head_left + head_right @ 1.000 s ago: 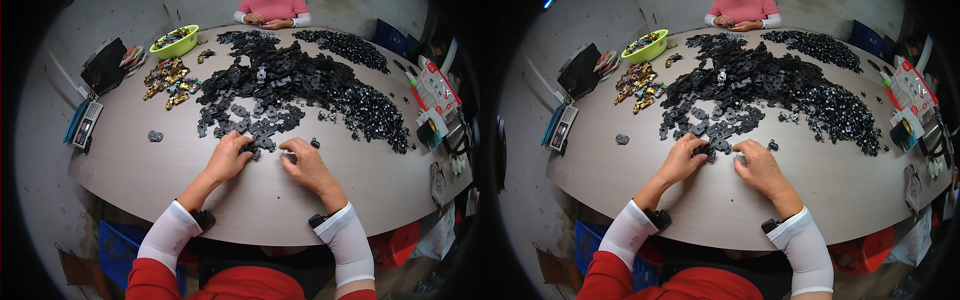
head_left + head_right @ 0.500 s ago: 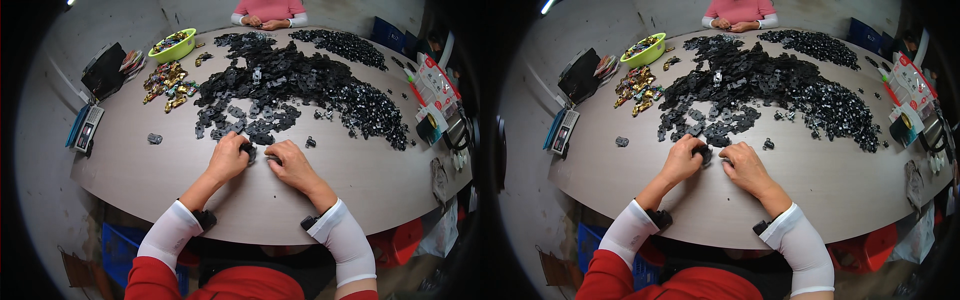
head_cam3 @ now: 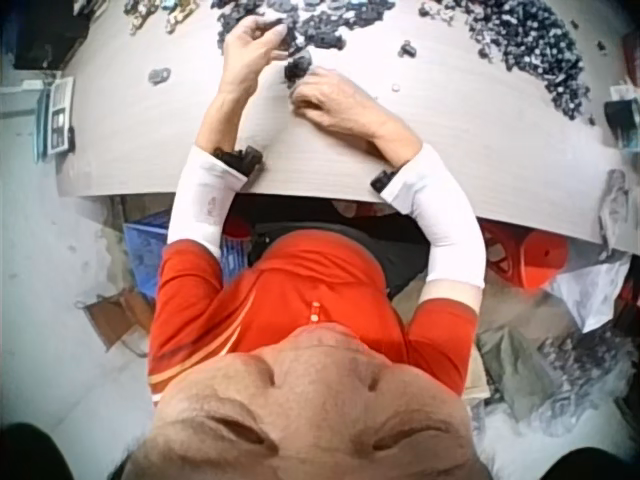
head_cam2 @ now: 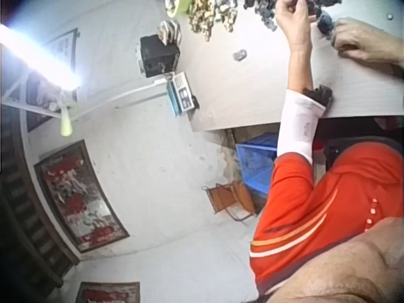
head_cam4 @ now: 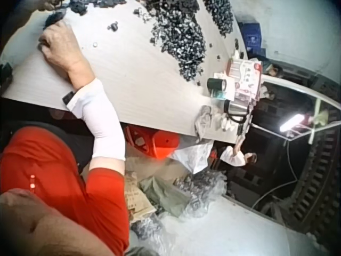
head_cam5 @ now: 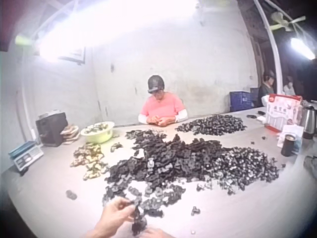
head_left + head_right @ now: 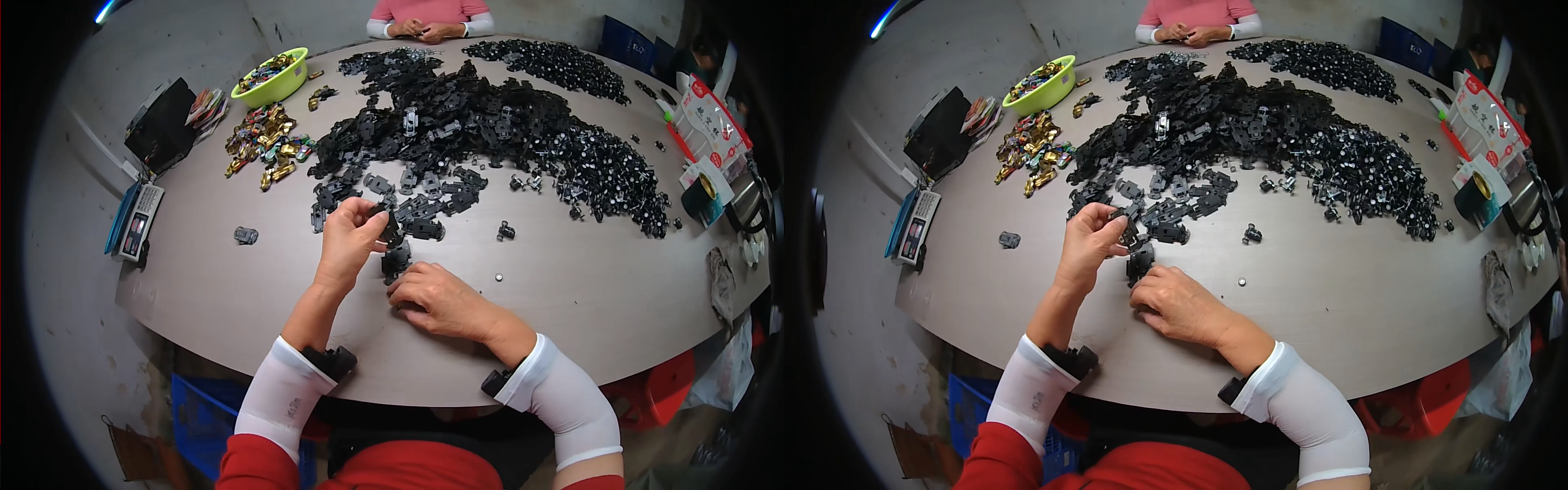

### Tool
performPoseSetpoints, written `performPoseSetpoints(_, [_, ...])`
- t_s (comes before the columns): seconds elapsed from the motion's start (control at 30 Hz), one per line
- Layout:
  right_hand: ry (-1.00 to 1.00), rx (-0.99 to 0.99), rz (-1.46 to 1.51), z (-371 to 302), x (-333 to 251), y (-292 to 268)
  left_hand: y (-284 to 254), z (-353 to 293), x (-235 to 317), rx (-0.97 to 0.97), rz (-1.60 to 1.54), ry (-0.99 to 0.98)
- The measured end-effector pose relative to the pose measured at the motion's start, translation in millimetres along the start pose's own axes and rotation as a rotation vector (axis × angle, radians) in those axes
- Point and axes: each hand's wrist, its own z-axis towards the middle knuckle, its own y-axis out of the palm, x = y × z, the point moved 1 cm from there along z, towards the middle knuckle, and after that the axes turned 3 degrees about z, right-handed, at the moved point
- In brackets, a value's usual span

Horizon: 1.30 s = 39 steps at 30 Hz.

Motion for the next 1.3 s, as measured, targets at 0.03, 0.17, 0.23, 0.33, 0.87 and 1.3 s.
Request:
performPoseSetpoints(0.03, [0.054,0.040,-0.061,-1,6,0,0,0,-7,-0.016,-0.083,-0.039])
performPoseSetpoints(0.17, [0.162,0.265,-0.221,-5,26,-21,6,-2,-17,-0.063,-0.344,-0.189])
performPoseSetpoints(0.23, [0.234,0.358,-0.201,-6,24,-34,10,-1,-18,-0.079,-0.421,-0.210])
performPoseSetpoints(0.33, [0.317,0.511,-0.176,-2,10,-47,21,-3,-20,-0.095,-0.495,-0.200])
performPoseSetpoints(0.87, [0.198,0.425,-0.253,3,1,-39,39,-20,-30,-0.245,-0.692,-0.313])
performPoseSetpoints(1.3, [0.271,0.422,-0.220,2,-6,-43,36,-21,-29,-0.205,-0.634,-0.194])
